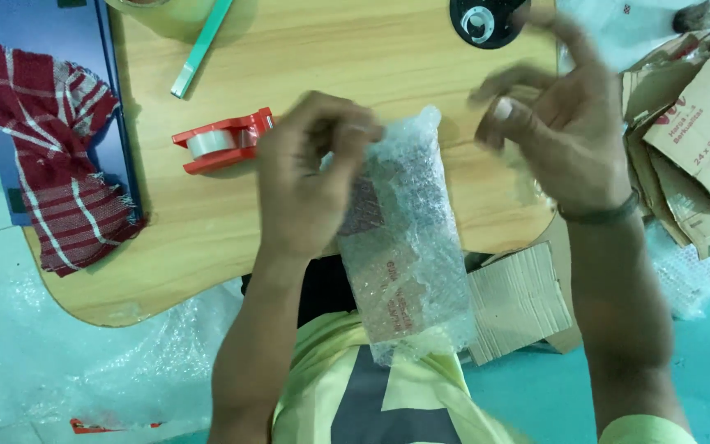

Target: Wrapping an item in bubble wrap and securing it with adhesive tape.

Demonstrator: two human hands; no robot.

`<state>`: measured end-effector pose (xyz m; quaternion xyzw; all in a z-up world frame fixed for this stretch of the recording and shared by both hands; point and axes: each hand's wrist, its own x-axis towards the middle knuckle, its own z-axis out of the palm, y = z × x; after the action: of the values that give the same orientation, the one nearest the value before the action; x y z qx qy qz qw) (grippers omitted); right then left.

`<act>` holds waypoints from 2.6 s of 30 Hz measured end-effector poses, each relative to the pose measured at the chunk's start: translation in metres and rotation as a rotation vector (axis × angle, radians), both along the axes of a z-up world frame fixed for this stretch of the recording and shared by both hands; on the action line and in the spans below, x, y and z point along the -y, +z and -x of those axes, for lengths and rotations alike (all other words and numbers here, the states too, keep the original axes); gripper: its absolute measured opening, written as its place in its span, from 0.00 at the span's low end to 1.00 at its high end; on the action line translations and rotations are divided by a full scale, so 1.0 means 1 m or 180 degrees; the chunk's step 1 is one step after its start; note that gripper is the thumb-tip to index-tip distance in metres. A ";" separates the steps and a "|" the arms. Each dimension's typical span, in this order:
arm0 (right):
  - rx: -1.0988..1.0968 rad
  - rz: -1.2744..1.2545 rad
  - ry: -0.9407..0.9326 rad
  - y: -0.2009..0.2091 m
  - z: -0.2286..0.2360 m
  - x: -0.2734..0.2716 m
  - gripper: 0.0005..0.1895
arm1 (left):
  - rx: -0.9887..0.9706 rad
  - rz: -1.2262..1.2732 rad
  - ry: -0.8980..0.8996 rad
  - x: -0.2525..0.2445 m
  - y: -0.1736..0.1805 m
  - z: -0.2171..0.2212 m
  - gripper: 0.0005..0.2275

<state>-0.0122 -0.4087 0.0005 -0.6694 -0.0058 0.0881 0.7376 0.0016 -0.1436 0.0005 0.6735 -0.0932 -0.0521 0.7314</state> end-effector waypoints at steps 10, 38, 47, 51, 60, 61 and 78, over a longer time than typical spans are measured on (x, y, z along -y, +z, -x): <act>0.1872 0.2771 0.1182 -0.020 -0.018 -0.012 0.18 | -0.1822 0.3668 -0.0968 0.042 -0.014 0.086 0.45; 0.2227 0.2286 0.0509 -0.061 0.000 -0.003 0.14 | -0.1999 0.3040 -0.1234 0.075 -0.030 0.100 0.42; 0.2211 0.2551 0.0682 -0.060 0.001 -0.001 0.16 | -0.1964 0.3096 -0.1222 0.075 -0.032 0.101 0.41; 0.2320 0.2710 0.0871 -0.059 -0.002 -0.001 0.17 | -0.1931 0.3126 -0.1197 0.074 -0.033 0.101 0.41; 0.2579 0.2808 0.1181 -0.061 -0.009 0.000 0.22 | -0.1947 0.3284 -0.1221 0.075 -0.035 0.102 0.41; 0.2579 0.2806 0.1180 -0.060 -0.009 0.000 0.22 | -0.1948 0.3281 -0.1220 0.074 -0.034 0.103 0.41; 0.2710 0.3060 0.0993 -0.062 -0.005 -0.007 0.18 | 0.1794 -0.2418 -0.0182 0.033 -0.011 0.038 0.11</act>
<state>-0.0073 -0.4017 -0.0618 -0.8918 -0.3539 -0.0857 0.2685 -0.0359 -0.1766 -0.0101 0.8784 -0.2809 0.0822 0.3778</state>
